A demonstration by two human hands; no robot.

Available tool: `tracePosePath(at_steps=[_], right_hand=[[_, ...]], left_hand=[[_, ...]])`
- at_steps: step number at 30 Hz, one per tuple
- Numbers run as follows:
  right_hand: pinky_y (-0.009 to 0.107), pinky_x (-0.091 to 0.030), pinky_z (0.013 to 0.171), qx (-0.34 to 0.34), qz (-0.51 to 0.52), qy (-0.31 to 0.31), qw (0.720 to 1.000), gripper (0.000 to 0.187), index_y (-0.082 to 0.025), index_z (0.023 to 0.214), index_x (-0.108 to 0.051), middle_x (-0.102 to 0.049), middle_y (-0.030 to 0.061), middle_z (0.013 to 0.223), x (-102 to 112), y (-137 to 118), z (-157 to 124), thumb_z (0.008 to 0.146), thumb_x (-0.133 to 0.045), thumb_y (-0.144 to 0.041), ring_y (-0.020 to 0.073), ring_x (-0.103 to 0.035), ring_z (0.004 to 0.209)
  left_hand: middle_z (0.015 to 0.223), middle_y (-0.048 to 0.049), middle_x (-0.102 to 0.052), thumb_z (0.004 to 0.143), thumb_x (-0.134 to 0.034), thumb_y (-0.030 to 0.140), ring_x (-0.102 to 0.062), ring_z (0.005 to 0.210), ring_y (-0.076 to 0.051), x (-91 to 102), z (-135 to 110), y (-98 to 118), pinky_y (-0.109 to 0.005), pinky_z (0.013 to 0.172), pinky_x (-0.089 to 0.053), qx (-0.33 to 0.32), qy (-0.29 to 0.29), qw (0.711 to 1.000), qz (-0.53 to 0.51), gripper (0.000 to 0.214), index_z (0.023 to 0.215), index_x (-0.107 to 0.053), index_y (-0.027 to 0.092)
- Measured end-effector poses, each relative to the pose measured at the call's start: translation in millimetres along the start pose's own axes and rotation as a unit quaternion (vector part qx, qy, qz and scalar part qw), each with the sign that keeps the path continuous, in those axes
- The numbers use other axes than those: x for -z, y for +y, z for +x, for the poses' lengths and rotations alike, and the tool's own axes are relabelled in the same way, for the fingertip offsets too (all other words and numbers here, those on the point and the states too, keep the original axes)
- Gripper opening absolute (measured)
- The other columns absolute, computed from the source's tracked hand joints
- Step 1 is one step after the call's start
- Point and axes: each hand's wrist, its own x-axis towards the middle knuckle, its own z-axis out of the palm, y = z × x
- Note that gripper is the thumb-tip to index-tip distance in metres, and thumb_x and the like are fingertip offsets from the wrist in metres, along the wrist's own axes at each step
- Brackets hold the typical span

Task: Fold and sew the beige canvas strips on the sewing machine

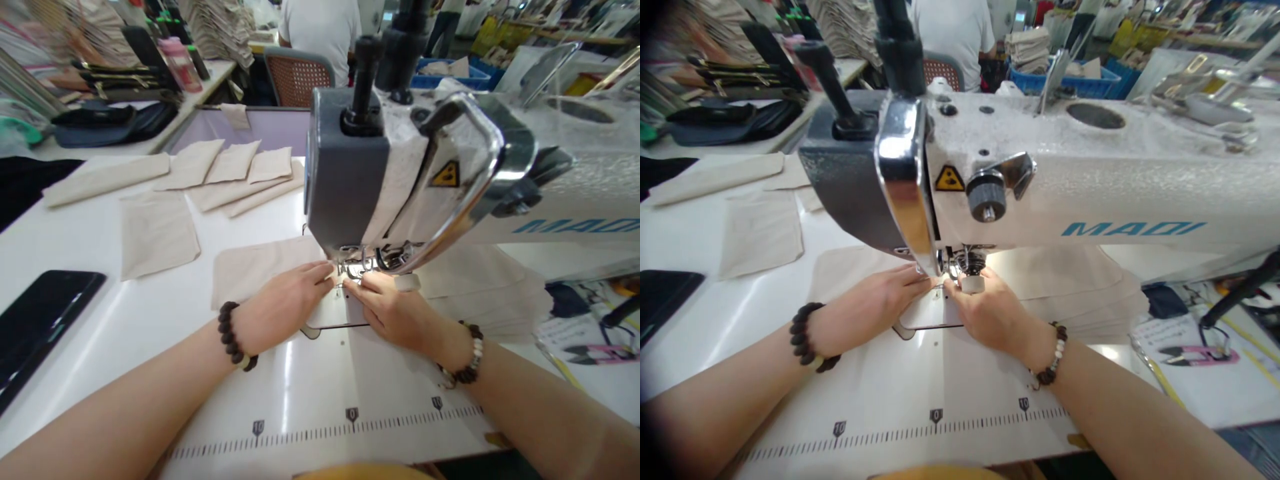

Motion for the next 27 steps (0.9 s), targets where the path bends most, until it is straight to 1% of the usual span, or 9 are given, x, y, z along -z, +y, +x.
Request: tracePosePath(at_steps=[3,7,12,16,20,22,23,25,27], right_hand=[[0.032,-0.040,0.071,-0.008,0.009,-0.001,1.000,0.033,-0.007,0.107,-0.057,-0.057,0.0102,0.081,-1,0,0,0.083,-0.034,-0.006,0.0198,-0.051,0.076],[0.031,-0.040,0.071,-0.008,0.019,0.005,1.000,0.035,-0.008,0.108,-0.057,-0.057,0.0095,0.081,-5,2,-4,0.081,-0.035,-0.006,0.0191,-0.050,0.076],[0.033,-0.040,0.068,-0.008,0.017,0.009,1.000,0.036,-0.006,0.111,-0.057,-0.057,0.0102,0.080,-10,4,-7,0.082,-0.037,-0.008,0.0198,-0.050,0.074],[0.035,-0.041,0.069,-0.015,0.013,0.013,1.000,0.036,-0.008,0.114,-0.057,-0.060,0.0096,0.080,-13,5,-10,0.084,-0.038,-0.009,0.0202,-0.052,0.073],[0.036,-0.043,0.070,-0.012,0.013,0.028,0.999,0.037,-0.009,0.116,-0.056,-0.063,0.0118,0.086,-17,7,-13,0.086,-0.035,-0.010,0.0205,-0.055,0.077],[0.037,-0.044,0.070,-0.010,0.005,0.036,0.999,0.037,-0.008,0.117,-0.056,-0.064,0.0136,0.090,-19,8,-14,0.087,-0.034,-0.011,0.0213,-0.057,0.079],[0.037,-0.045,0.069,-0.007,0.002,0.040,0.999,0.037,-0.008,0.116,-0.057,-0.064,0.0143,0.092,-19,8,-15,0.088,-0.034,-0.011,0.0217,-0.058,0.080],[0.036,-0.047,0.069,0.007,-0.003,0.052,0.999,0.036,-0.008,0.114,-0.059,-0.064,0.0146,0.095,-19,9,-17,0.088,-0.033,-0.011,0.0216,-0.059,0.082],[0.035,-0.048,0.071,0.024,-0.002,0.070,0.997,0.036,-0.010,0.113,-0.059,-0.065,0.0135,0.096,-19,9,-17,0.088,-0.034,-0.011,0.0208,-0.060,0.083]], left_hand=[[0.117,-0.0107,-0.055,0.092,-0.035,0.008,-0.047,0.117,-0.017,-0.1,3,-4,-0.030,0.102,-0.038,0.014,0.012,1.000,-0.007,0.024,0.107,-0.054,0.010],[0.119,-0.0154,-0.054,0.092,-0.036,0.009,-0.047,0.117,-0.018,2.8,6,-4,-0.030,0.102,-0.037,0.039,0.001,0.999,0.012,0.025,0.110,-0.053,0.006],[0.117,-0.0122,-0.055,0.091,-0.037,0.010,-0.047,0.118,-0.017,-0.8,4,-5,-0.030,0.104,-0.035,0.019,0.023,0.999,0.032,0.024,0.110,-0.053,0.009],[0.120,-0.0155,-0.051,0.090,-0.039,0.010,-0.044,0.119,-0.022,-5.6,0,-5,-0.035,0.102,-0.038,0.019,0.044,0.997,0.066,0.026,0.113,-0.050,0.006],[0.104,-0.0147,-0.055,0.089,-0.040,0.012,-0.054,0.098,-0.027,-3.1,-2,5,-0.041,0.082,-0.050,0.072,0.019,0.990,0.121,0.022,0.106,-0.053,0.006],[0.097,-0.0131,-0.056,0.088,-0.037,0.009,-0.057,0.088,-0.025,-2.4,-3,8,-0.039,0.072,-0.052,0.108,-0.013,0.986,0.129,0.022,0.101,-0.054,0.007],[0.097,-0.0134,-0.057,0.088,-0.036,0.008,-0.057,0.087,-0.025,-3.2,-4,7,-0.037,0.071,-0.052,0.129,-0.019,0.983,0.127,0.023,0.101,-0.054,0.007],[0.109,-0.0178,-0.055,0.086,-0.035,0.005,-0.055,0.100,-0.026,-7.9,-5,2,-0.038,0.081,-0.051,0.177,0.000,0.976,0.126,0.027,0.108,-0.051,0.004],[0.128,-0.0242,-0.043,0.084,-0.036,0.004,-0.044,0.120,-0.030,-14.7,-6,-7,-0.043,0.095,-0.042,0.215,0.045,0.966,0.138,0.036,0.120,-0.043,0.000]])
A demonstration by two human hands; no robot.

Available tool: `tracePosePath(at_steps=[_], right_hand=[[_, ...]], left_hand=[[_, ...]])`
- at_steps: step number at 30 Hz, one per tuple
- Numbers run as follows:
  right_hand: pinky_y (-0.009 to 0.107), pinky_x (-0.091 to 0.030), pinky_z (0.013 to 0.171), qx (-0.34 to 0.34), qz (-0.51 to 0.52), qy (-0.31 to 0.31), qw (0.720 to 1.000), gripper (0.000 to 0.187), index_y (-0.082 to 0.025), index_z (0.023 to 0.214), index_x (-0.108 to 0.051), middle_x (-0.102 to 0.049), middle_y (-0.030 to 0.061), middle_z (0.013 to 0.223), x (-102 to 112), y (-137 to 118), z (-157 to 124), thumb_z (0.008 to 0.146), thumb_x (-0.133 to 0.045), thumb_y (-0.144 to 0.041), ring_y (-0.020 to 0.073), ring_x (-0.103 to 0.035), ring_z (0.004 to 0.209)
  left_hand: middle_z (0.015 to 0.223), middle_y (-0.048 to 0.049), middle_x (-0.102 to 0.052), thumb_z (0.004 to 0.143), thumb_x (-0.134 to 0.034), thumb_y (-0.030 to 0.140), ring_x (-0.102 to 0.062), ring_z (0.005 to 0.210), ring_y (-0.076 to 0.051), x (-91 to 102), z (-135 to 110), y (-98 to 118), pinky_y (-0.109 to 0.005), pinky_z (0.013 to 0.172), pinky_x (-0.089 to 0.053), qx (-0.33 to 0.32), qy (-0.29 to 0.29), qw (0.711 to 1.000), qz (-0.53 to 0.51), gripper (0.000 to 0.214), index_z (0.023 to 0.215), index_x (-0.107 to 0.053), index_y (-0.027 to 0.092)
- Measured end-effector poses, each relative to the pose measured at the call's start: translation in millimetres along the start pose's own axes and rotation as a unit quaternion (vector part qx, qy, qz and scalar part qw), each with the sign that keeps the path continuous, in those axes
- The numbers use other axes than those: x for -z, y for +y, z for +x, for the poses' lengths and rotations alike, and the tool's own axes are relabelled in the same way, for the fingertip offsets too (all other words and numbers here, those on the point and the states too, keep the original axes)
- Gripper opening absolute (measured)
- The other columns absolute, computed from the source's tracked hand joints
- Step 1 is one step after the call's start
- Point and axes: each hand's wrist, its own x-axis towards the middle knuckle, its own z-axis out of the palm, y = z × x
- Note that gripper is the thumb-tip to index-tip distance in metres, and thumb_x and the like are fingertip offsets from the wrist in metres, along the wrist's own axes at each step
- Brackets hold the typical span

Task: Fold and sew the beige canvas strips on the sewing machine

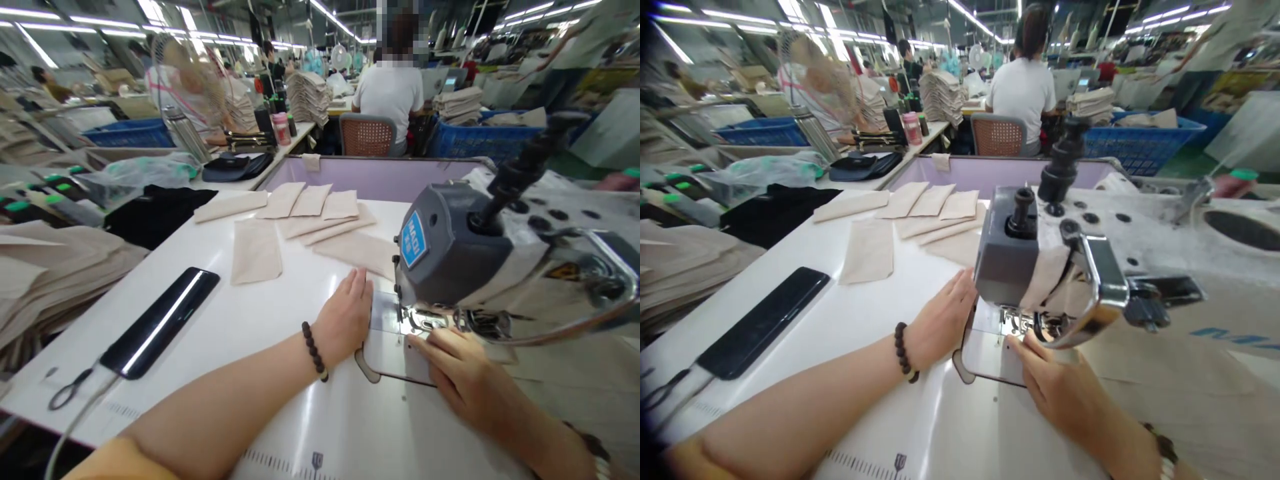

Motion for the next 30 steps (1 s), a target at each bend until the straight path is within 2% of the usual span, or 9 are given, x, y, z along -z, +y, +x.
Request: tracePosePath(at_steps=[2,4,8,12,14,16,20,25,30], right_hand=[[0.033,-0.049,0.074,0.012,0.005,0.022,1.000,0.035,-0.011,0.114,-0.059,-0.065,0.0120,0.097,1,-1,1,0.088,-0.034,-0.012,0.0199,-0.061,0.086],[0.031,-0.049,0.075,0.014,0.006,0.038,0.999,0.035,-0.011,0.115,-0.058,-0.066,0.0112,0.096,5,-1,2,0.089,-0.034,-0.012,0.0189,-0.062,0.087],[0.030,-0.049,0.064,-0.016,-0.036,0.030,0.999,0.027,-0.013,0.103,-0.063,-0.066,0.0100,0.088,33,0,4,0.091,-0.039,-0.020,0.0202,-0.062,0.076],[0.031,-0.045,0.060,-0.172,-0.087,-0.137,0.972,0.007,-0.017,0.078,-0.062,-0.063,0.0046,0.077,76,4,-5,0.081,-0.060,-0.022,0.0210,-0.061,0.070],[0.029,-0.041,0.057,-0.239,-0.105,-0.242,0.934,0.009,-0.017,0.070,-0.060,-0.061,0.0032,0.073,90,4,-12,0.078,-0.064,-0.021,0.0204,-0.060,0.068],[0.027,-0.037,0.056,-0.271,-0.104,-0.285,0.914,0.012,-0.017,0.068,-0.058,-0.060,0.0035,0.073,94,3,-19,0.079,-0.062,-0.018,0.0195,-0.059,0.068],[0.025,-0.035,0.061,-0.287,-0.084,-0.260,0.918,0.015,-0.016,0.069,-0.058,-0.060,0.0031,0.076,89,2,-31,0.082,-0.052,-0.011,0.0163,-0.057,0.071],[0.023,-0.038,0.066,-0.283,-0.084,-0.223,0.929,0.014,-0.018,0.080,-0.060,-0.061,0.0017,0.083,90,6,-37,0.088,-0.049,-0.021,0.0145,-0.057,0.076],[0.027,-0.037,0.065,-0.288,-0.136,-0.193,0.928,0.015,-0.014,0.082,-0.061,-0.062,0.0092,0.089,79,13,-35,0.085,-0.046,-0.011,0.0201,-0.057,0.080]], left_hand=[[0.139,-0.0266,-0.030,0.084,-0.036,0.005,-0.031,0.130,-0.034,-7.5,2,-6,-0.049,0.102,-0.034,0.014,0.030,0.999,0.009,0.044,0.128,-0.034,-0.001],[0.140,-0.0248,-0.030,0.087,-0.034,0.007,-0.029,0.131,-0.034,-9.1,3,-10,-0.049,0.102,-0.033,-0.001,0.033,0.999,0.013,0.041,0.127,-0.037,0.001],[0.118,-0.0151,-0.052,0.088,-0.037,0.009,-0.053,0.105,-0.023,5.6,1,-7,-0.035,0.087,-0.046,-0.067,0.017,0.998,-0.010,0.025,0.107,-0.054,0.009],[0.096,-0.0077,-0.059,0.085,-0.044,0.007,-0.056,0.083,-0.019,24.4,-6,-1,-0.029,0.072,-0.048,-0.104,0.012,0.994,-0.027,0.019,0.096,-0.058,0.013],[0.093,-0.0070,-0.059,0.086,-0.043,0.006,-0.055,0.082,-0.019,30.3,-9,3,-0.029,0.070,-0.048,-0.130,0.016,0.991,-0.024,0.021,0.099,-0.058,0.013],[0.093,-0.0071,-0.059,0.086,-0.042,0.006,-0.055,0.081,-0.019,34.4,-12,7,-0.030,0.069,-0.048,-0.156,0.014,0.987,-0.023,0.022,0.099,-0.058,0.013],[0.093,-0.0077,-0.059,0.084,-0.043,0.003,-0.056,0.082,-0.020,40.4,-23,17,-0.031,0.070,-0.048,-0.191,-0.008,0.981,-0.025,0.021,0.093,-0.059,0.012],[0.096,-0.0092,-0.060,0.084,-0.044,0.004,-0.057,0.083,-0.021,41.0,-39,23,-0.033,0.069,-0.049,-0.206,-0.006,0.978,-0.012,0.020,0.095,-0.059,0.012],[0.098,-0.0087,-0.061,0.085,-0.042,0.004,-0.058,0.083,-0.020,37.3,-47,26,-0.033,0.071,-0.050,-0.215,0.016,0.976,-0.012,0.023,0.098,-0.059,0.012]])
